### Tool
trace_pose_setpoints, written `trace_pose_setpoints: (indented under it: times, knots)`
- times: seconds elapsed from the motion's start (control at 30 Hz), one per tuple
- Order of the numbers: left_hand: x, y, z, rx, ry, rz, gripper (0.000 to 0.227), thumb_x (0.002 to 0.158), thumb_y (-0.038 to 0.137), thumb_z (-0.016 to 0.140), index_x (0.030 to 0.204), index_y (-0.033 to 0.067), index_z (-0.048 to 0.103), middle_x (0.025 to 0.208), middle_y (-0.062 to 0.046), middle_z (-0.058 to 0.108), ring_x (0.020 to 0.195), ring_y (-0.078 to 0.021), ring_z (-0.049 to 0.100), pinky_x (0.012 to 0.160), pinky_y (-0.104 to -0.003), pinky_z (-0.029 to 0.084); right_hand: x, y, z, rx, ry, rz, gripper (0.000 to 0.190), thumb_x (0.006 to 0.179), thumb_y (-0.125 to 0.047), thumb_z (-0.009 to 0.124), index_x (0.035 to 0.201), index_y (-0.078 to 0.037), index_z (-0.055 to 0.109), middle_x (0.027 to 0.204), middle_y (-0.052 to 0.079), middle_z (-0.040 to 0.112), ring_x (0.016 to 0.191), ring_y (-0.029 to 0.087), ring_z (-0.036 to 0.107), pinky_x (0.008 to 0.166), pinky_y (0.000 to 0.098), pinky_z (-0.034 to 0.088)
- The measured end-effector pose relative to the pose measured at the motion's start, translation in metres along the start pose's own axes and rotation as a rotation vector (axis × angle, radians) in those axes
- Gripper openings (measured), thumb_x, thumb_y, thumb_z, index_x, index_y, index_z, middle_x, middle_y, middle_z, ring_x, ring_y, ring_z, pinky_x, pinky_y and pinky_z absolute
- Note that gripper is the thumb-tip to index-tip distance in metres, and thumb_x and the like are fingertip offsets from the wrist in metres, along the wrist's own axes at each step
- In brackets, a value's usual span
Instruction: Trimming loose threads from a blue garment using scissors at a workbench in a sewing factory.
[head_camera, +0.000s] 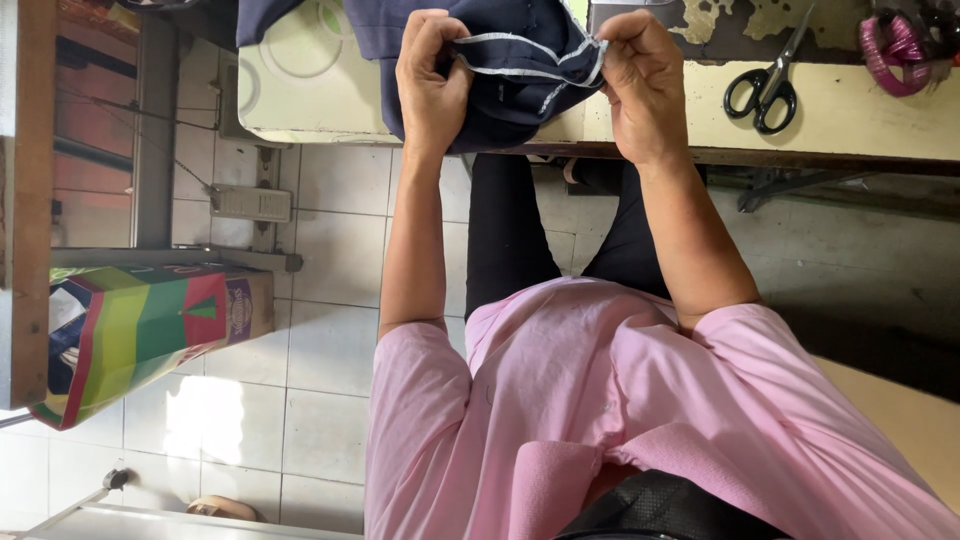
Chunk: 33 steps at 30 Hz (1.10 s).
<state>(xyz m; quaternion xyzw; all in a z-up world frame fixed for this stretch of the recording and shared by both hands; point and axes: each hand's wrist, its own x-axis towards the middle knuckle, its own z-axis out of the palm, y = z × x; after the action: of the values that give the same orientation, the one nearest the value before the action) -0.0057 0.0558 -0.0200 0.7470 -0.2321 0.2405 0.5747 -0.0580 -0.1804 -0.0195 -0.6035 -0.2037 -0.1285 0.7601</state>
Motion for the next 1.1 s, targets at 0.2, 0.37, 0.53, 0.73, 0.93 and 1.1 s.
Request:
trace_pose_setpoints:
  times: [0.2,0.37,0.53,0.73,0.93,1.1]
  knots:
    - [-0.001,0.039,-0.018,0.169,-0.144,-0.023,0.055,0.081,-0.013,0.055,0.129,0.0149,0.056,0.134,-0.008,0.046,0.124,-0.0254,0.052,0.104,-0.037,0.049,0.001,-0.004,-0.007,-0.236,0.094,-0.133,0.008,0.106,-0.012,0.060,0.108,-0.006,0.057,0.096,0.001,0.052,0.085,0.012,0.044,0.078,0.0261,0.036]
    - [-0.011,0.102,0.000,0.057,-0.102,0.085,0.037,0.096,0.013,0.072,0.129,0.0121,0.055,0.128,-0.006,0.054,0.110,-0.0215,0.059,0.092,-0.034,0.052,0.007,-0.019,0.008,-0.481,0.116,-0.294,0.004,0.101,0.001,0.059,0.099,-0.002,0.057,0.090,0.008,0.054,0.081,0.018,0.046,0.074,0.0318,0.041]
    - [-0.021,0.091,0.051,0.108,-0.101,0.053,0.026,0.100,0.021,0.073,0.120,0.0105,0.061,0.115,-0.003,0.066,0.097,-0.0173,0.064,0.090,-0.030,0.061,0.006,-0.042,0.022,-0.757,0.094,-0.414,0.009,0.096,0.010,0.064,0.097,0.001,0.062,0.089,0.012,0.059,0.080,0.024,0.051,0.073,0.0372,0.044]
    - [-0.015,0.080,0.063,0.094,0.008,0.142,0.011,0.105,0.011,0.056,0.110,0.0054,0.065,0.105,-0.006,0.071,0.096,-0.0224,0.071,0.089,-0.033,0.059,0.007,-0.058,0.025,-0.843,0.005,-0.445,0.005,0.108,0.004,0.064,0.103,0.005,0.065,0.089,0.016,0.063,0.079,0.027,0.056,0.071,0.0375,0.047]
    - [-0.003,0.075,0.053,-0.296,-0.148,-0.118,0.011,0.106,0.016,0.054,0.105,0.0086,0.061,0.089,0.000,0.060,0.077,-0.0103,0.054,0.069,-0.026,0.049,0.008,-0.039,0.004,-0.551,-0.054,-0.129,0.006,0.113,-0.002,0.064,0.110,0.003,0.063,0.097,0.010,0.059,0.085,0.018,0.051,0.076,0.0298,0.043]
    - [0.002,0.057,0.054,-0.608,-0.231,-0.259,0.018,0.103,0.025,0.059,0.099,0.0087,0.064,0.083,0.002,0.057,0.071,-0.0091,0.055,0.068,-0.022,0.048,0.015,-0.036,0.006,-0.371,-0.062,-0.072,0.013,0.111,-0.017,0.066,0.108,-0.006,0.061,0.123,0.009,0.054,0.118,0.021,0.051,0.102,0.0316,0.042]
